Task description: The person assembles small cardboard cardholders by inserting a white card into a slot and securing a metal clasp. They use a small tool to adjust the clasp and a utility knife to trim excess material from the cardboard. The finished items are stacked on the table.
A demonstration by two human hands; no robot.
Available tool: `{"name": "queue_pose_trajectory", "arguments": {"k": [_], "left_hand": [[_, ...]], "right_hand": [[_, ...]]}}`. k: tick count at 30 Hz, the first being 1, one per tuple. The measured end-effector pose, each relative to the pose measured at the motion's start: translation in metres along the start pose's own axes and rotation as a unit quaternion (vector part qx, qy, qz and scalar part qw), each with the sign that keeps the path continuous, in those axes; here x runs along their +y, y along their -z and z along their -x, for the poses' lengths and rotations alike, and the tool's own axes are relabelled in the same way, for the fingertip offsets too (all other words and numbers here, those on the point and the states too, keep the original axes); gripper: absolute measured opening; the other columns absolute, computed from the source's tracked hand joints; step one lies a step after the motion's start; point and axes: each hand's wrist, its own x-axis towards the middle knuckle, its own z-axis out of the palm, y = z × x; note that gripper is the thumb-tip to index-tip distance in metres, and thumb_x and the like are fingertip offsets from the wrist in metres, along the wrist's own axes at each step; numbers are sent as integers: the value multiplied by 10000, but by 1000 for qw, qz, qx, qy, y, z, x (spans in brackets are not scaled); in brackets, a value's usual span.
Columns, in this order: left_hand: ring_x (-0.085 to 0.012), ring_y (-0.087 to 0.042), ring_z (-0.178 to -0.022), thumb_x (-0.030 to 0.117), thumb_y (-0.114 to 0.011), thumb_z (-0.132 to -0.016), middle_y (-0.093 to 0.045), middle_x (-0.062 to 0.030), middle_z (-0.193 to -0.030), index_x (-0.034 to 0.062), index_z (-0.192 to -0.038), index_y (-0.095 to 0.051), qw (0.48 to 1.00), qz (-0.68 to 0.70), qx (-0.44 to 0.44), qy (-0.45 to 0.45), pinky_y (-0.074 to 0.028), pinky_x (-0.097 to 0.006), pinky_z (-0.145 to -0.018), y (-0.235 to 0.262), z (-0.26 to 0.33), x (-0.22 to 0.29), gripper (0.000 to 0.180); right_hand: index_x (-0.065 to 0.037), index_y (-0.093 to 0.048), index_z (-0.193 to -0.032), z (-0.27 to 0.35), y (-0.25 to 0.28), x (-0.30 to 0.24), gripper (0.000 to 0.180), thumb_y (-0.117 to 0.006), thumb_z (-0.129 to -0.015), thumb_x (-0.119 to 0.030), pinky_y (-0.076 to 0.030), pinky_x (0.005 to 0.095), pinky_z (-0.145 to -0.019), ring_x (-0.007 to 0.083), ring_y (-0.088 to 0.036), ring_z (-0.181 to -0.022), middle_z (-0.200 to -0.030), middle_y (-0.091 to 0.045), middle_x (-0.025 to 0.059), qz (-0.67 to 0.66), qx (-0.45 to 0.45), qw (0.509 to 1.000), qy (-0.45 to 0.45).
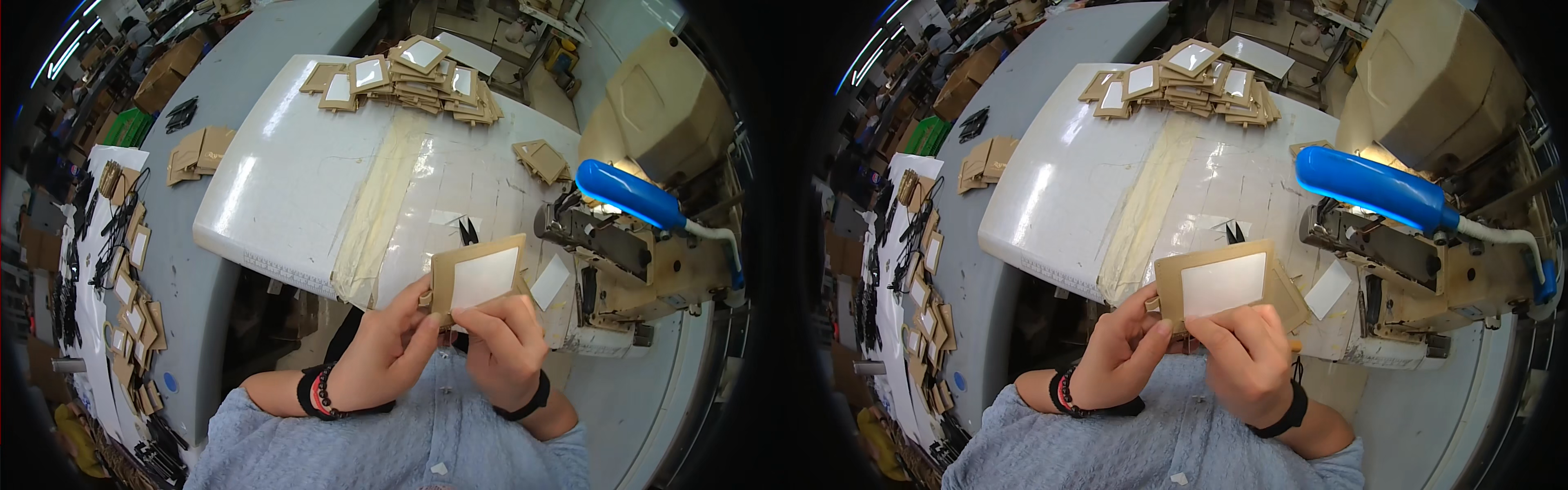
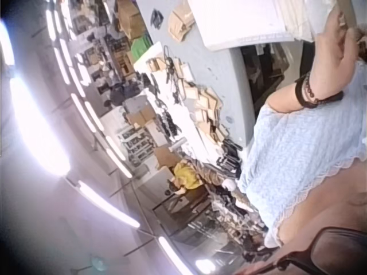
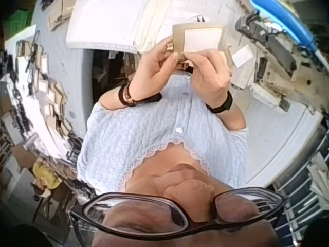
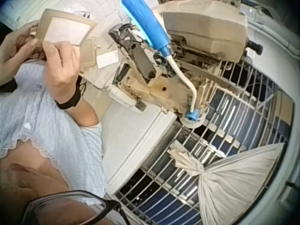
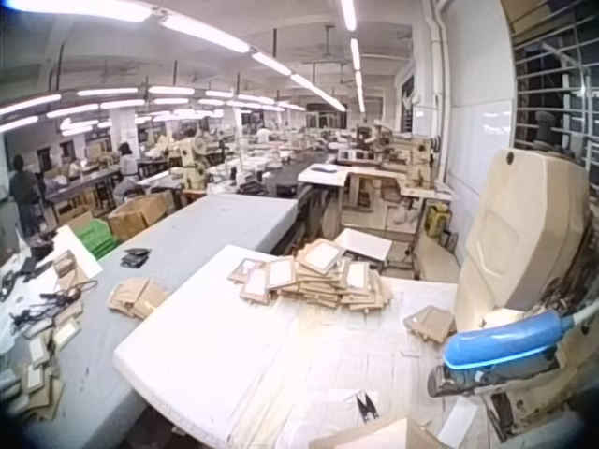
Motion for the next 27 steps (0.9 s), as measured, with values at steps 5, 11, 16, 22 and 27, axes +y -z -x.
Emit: {"name": "queue_pose_trajectory", "arguments": {"k": [5,11,16,22,27], "left_hand": [[-133,-656,-811,5,-442,-931,-678,-148,-886,-73,-1354,-339,997,-40,34,-53,-509,-246,-724,-10,-1,2,442],[-148,-644,-873,-7,-422,-934,-658,-145,-950,-79,-1344,-355,997,-68,-28,8,-513,-266,-770,2,3,13,422],[-144,-666,-823,-1,-449,-927,-676,-141,-888,-68,-1338,-377,999,-49,8,-22,-517,-242,-728,-6,4,3,423],[-144,-656,-871,-4,-448,-934,-671,-138,-939,-76,-1334,-377,994,-95,28,-45,-512,-243,-769,-14,3,5,413],[-132,-615,-949,0,-423,-950,-635,-127,-1063,-87,-1327,-369,999,30,9,19,-505,-252,-826,-9,1,6,391]], "right_hand": [[-9,-663,-860,1,-8,-16,142,-640,-744,70,-467,284,-553,210,-562,-616,-756,-568,87,-18,63,994,-90],[30,-639,-881,-7,13,12,273,-631,-618,-46,-409,280,-534,176,-554,-612,-731,-554,53,-14,-71,989,131],[3,-643,-893,5,3,8,296,-641,-604,71,-447,294,-529,199,-561,-613,-753,-560,69,-75,-11,997,5],[-8,-635,-874,4,-4,-10,311,-626,-601,139,-474,310,-541,230,-575,-640,-811,-562,96,-108,68,987,-99],[-8,-629,-867,2,1,-8,271,-630,-621,105,-486,331,-594,263,-583,-674,-821,-563,99,-37,17,998,-52]]}}
